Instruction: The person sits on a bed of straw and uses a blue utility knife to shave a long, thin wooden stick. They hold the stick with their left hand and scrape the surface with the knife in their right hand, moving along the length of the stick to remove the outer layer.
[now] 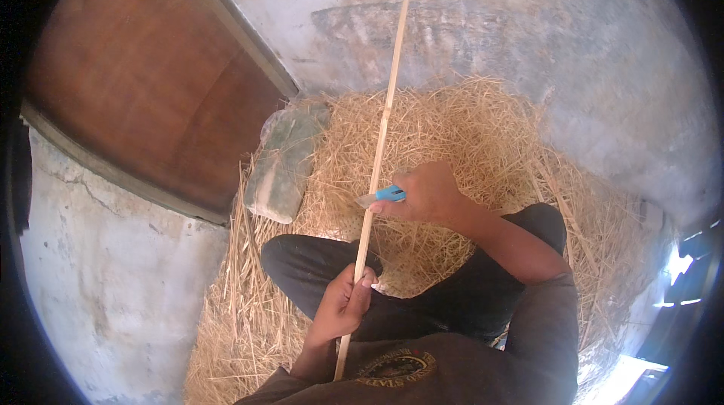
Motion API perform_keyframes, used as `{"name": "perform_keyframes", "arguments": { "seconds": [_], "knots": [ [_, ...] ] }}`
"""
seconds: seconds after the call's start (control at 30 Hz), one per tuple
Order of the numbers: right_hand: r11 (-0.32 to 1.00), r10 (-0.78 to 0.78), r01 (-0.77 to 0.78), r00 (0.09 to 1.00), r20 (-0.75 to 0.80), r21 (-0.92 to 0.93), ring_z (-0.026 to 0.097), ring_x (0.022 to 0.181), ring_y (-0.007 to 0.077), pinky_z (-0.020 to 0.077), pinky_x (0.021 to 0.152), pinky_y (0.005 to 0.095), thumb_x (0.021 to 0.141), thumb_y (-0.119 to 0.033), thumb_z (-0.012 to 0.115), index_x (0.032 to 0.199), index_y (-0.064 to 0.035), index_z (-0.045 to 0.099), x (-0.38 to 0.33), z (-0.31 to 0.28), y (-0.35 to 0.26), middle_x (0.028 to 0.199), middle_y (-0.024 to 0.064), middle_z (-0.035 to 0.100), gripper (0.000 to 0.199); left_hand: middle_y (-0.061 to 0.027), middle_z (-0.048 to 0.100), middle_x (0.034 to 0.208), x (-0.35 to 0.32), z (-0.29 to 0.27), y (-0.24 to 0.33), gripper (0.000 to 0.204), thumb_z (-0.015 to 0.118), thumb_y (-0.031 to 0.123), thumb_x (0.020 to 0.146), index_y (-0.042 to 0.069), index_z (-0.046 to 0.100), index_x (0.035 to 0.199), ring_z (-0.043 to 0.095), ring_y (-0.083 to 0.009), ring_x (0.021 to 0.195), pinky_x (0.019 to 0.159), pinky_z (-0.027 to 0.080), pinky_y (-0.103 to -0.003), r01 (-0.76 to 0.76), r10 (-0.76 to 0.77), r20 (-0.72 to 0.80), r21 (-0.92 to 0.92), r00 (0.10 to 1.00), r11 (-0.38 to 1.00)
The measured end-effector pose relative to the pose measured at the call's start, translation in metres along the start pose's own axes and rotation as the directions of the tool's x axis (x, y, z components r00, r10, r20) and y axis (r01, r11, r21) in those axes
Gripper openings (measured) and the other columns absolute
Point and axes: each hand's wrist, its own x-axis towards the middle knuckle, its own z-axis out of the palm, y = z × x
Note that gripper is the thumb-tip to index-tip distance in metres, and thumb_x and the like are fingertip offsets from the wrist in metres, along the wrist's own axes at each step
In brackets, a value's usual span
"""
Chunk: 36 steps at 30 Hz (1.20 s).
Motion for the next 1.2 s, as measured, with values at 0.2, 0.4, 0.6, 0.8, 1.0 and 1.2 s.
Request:
{"name": "perform_keyframes", "arguments": {
  "seconds": [0.2,0.4,0.6,0.8,1.0,1.2],
  "knots": [
    [0.999,0.034,-0.035,0.997,-0.07,-0.009,0.045,0.035,0.0223,0.0346,0.036,0.0354,0.073,-0.077,0.049,0.051,-0.0098,0.052,0.01,0.005,0.024,0.04,0.0044,0.041,0.071,0.0054,0.04,0.059,-0.004,0.0,-0.006,0.013,0.044,0.016,0.099,0.004,0.046,0.097,0.035,-0.0016,0.05,0.044,0.028,-0.02,-0.034,0.034,0.031,-0.012,0.999,0.999],
    [0.968,0.169,-0.183,0.981,-0.092,-0.174,0.044,0.035,0.0196,0.0344,0.036,0.0363,0.077,-0.073,0.049,0.052,-0.0086,0.054,0.021,0.006,0.066,0.04,0.0039,0.04,0.07,0.0058,0.037,0.059,-0.009,0.005,-0.006,0.012,0.043,0.016,0.099,0.005,0.046,0.097,0.033,-0.0014,0.05,0.045,0.027,-0.019,-0.007,0.014,0.086,-0.09,0.996,0.996],
    [0.753,0.614,-0.648,0.755,-0.231,-0.117,0.053,0.047,0.0197,0.0409,0.045,0.0372,0.085,-0.073,0.032,0.061,-0.0035,0.059,0.027,0.009,0.147,0.048,0.0056,0.049,0.078,0.0064,0.037,0.061,-0.031,-0.003,-0.001,0.012,0.042,0.016,0.099,0.005,0.047,0.099,0.033,-0.0008,0.051,0.046,0.027,-0.019,0.136,-0.112,0.201,-0.109,0.973,0.985],
    [0.822,0.569,-0.555,0.79,-0.226,0.13,0.037,0.043,0.0135,0.0325,0.041,0.0296,0.091,-0.064,0.034,0.061,-0.0079,0.055,0.024,-0.018,0.137,0.053,-0.0006,0.044,0.067,0.0069,0.037,0.058,-0.034,-0.019,-0.013,0.02,0.043,0.021,0.1,0.004,0.051,0.095,0.031,-0.0006,0.049,0.044,0.024,-0.019,0.087,-0.08,0.054,-0.149,0.995,0.985],
    [0.277,0.53,-0.361,0.831,0.172,0.891,0.03,0.039,0.005,0.0239,0.038,0.0224,0.092,-0.042,0.054,0.066,-0.0066,0.053,0.02,-0.01,0.032,0.048,-0.006,0.034,0.045,0.0049,0.041,0.06,-0.01,-0.016,-0.019,0.022,0.041,0.022,0.1,0.004,0.052,0.095,0.037,-0.0019,0.051,0.047,0.03,-0.019,-0.014,0.007,0.15,0.046,0.989,0.999],
    [0.033,0.482,-0.318,0.835,0.263,0.948,0.029,0.039,0.0018,0.0219,0.037,0.0209,0.092,-0.035,0.057,0.068,-0.0071,0.054,0.022,-0.016,0.033,0.049,-0.0072,0.035,0.037,0.0009,0.048,0.064,0.04,-0.011,-0.045,0.028,0.038,0.027,0.101,0.003,0.054,0.105,0.045,-0.0044,0.054,0.05,0.038,-0.019,0.01,0.008,0.207,-0.089,0.978,0.996]
  ]
}}
